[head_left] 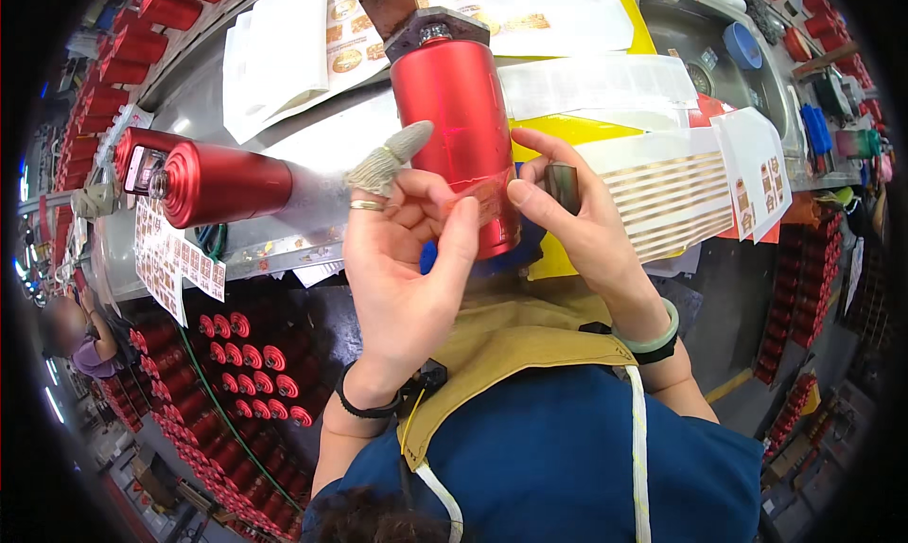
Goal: The recorder is applying labels and gold foil decorative stickers to red cylindrical containers at a production workstation.
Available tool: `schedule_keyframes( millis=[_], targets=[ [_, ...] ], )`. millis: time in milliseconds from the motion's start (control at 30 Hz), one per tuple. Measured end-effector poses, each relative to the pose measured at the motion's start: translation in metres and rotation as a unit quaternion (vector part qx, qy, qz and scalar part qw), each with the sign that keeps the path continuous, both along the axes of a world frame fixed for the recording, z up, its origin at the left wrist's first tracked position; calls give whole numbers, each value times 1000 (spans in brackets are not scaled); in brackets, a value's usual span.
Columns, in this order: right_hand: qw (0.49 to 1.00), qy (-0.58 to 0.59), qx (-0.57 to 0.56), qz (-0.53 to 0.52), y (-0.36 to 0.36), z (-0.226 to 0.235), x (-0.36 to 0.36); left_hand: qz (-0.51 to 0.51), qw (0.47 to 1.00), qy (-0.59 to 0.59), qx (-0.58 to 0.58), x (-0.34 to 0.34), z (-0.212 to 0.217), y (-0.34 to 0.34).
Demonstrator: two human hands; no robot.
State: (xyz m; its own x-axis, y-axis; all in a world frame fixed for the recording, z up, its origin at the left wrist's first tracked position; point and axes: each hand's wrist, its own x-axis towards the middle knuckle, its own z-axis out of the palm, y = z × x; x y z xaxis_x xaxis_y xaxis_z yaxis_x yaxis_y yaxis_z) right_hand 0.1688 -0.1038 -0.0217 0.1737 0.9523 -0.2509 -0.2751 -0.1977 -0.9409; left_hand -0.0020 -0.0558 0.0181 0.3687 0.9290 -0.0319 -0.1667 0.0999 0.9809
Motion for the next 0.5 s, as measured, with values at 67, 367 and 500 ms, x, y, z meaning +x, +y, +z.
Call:
schedule_keyframes(
  millis=[67, 367, 500],
  targets=[
    [1000, -6, 0, 7, 0, -1, 1, 20, 999, 30, 20, -6, -1, 1],
    [1000, 12, -7, 12, 1, 0, 1, 24, 997, 44, -50, -25, -13, 10],
    [1000, 11, -20, 18, 3, 3, 4, 16, 996, 53, -65, -27, -15, 13]
  ],
)
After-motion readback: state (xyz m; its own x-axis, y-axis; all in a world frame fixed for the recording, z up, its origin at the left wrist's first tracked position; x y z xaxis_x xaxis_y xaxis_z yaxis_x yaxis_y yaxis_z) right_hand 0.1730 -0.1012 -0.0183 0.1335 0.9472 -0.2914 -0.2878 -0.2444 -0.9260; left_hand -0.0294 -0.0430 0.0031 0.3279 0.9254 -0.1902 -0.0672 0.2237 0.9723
